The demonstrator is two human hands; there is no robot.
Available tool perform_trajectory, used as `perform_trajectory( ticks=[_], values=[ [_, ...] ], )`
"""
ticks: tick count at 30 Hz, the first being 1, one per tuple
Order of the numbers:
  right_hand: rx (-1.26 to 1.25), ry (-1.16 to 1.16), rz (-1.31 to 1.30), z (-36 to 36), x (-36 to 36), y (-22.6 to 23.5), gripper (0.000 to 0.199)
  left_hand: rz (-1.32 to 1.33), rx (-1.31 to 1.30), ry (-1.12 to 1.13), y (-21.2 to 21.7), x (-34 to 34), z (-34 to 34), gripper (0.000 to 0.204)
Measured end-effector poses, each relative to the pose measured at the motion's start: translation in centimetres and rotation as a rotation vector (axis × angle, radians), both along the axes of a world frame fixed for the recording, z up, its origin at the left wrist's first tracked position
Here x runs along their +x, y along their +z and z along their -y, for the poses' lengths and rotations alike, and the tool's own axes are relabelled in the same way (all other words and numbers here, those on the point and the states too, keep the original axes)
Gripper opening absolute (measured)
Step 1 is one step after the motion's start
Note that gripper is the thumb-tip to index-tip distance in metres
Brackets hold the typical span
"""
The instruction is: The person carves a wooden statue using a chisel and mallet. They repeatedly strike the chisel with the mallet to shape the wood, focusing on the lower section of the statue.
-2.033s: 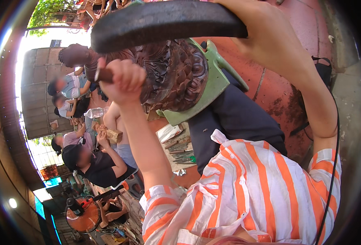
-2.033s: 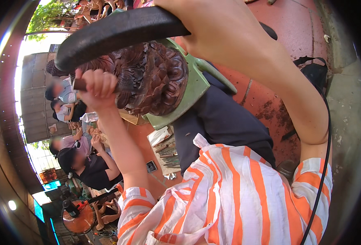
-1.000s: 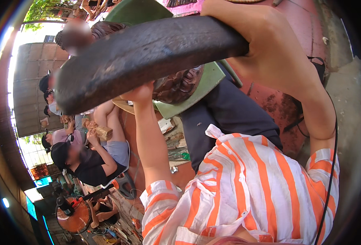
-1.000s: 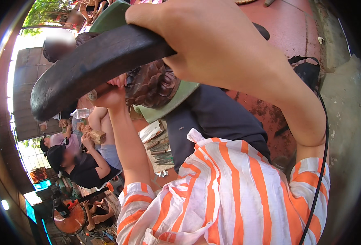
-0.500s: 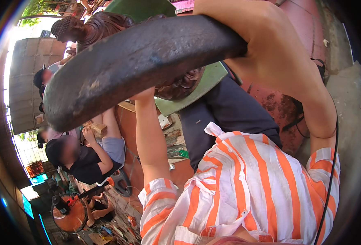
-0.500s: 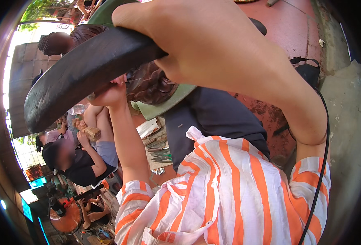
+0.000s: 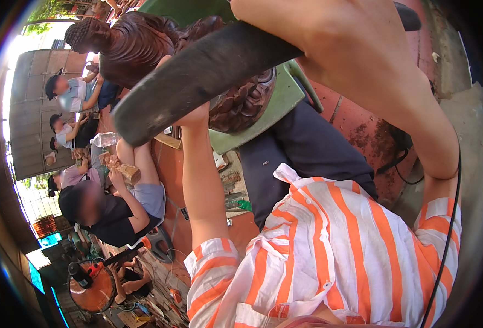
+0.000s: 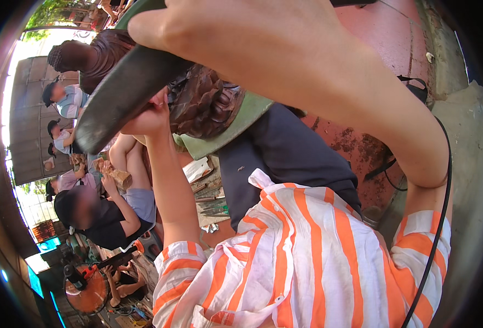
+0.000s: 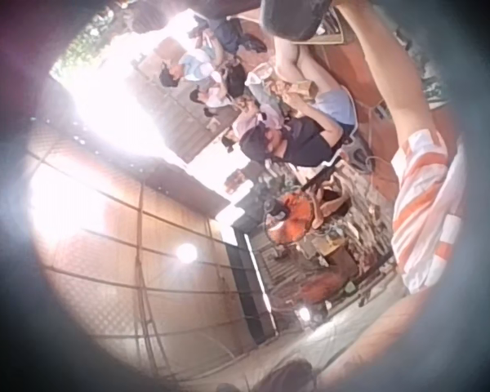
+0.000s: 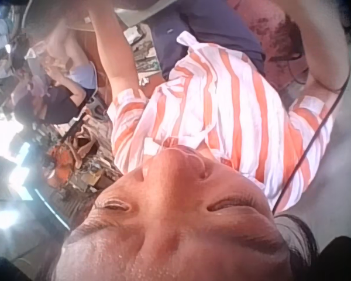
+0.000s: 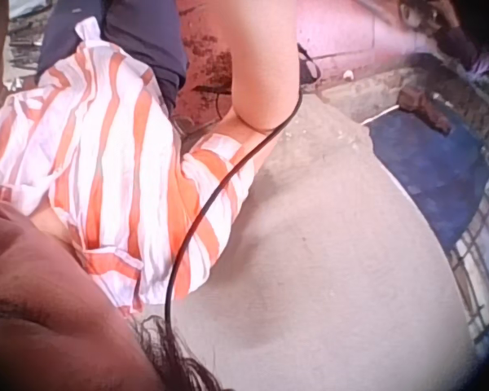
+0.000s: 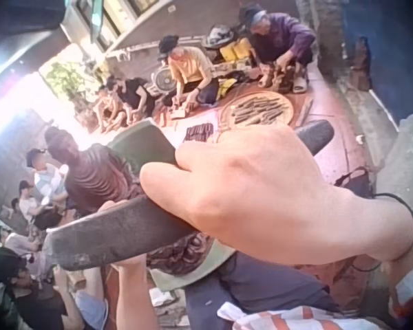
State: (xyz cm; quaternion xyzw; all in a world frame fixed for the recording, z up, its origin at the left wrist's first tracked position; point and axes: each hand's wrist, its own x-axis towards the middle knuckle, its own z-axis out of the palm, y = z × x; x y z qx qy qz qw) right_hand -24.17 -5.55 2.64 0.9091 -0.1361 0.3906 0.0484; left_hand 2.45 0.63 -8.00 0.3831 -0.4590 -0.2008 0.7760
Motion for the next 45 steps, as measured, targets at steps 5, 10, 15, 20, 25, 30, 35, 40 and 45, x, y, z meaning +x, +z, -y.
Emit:
perform_trajectory(
  ticks=[5,10,15,20,25,30,35,40,45],
  values=[
    [0.128,-0.005,-0.099,0.0,0.0,1.1,0.027,-0.042,0.09,0.207,0.9,-0.2,0.1,0.073],
    [0.183,0.185,0.159,1.3,-0.7,-0.8,0.029,-0.583,0.105,0.069,6.6,-3.2,-0.1,0.059],
    [0.261,0.157,0.164,1.0,-2.4,-1.0,0.036,-0.534,0.009,0.149,10.9,-4.4,-3.2,0.055],
    [0.221,0.19,0.235,0.7,-2.4,-1.4,0.04,-0.351,-0.214,0.152,8.8,-2.0,-3.0,0.061],
    [0.249,0.187,0.225,0.5,-2.7,-1.5,0.044,-0.45,-0.165,0.035,5.0,-1.8,-1.6,0.064],
    [0.226,0.216,0.266,0.8,-2.7,-1.8,0.045,-0.497,-0.069,-0.064,3.1,-1.9,-0.4,0.067],
    [0.246,0.231,0.264,0.7,-2.5,-1.8,0.041,-0.298,-0.036,-0.205,2.4,-1.1,-0.7,0.07],
    [0.202,0.154,0.056,-0.5,-2.4,-0.3,0.034,-0.011,0.008,-0.252,1.9,-1.3,-0.7,0.071],
    [0.217,0.141,0.069,-0.7,-1.2,-0.6,0.03,0.11,0.028,-0.184,0.8,-1.8,-1.2,0.071]
  ],
)
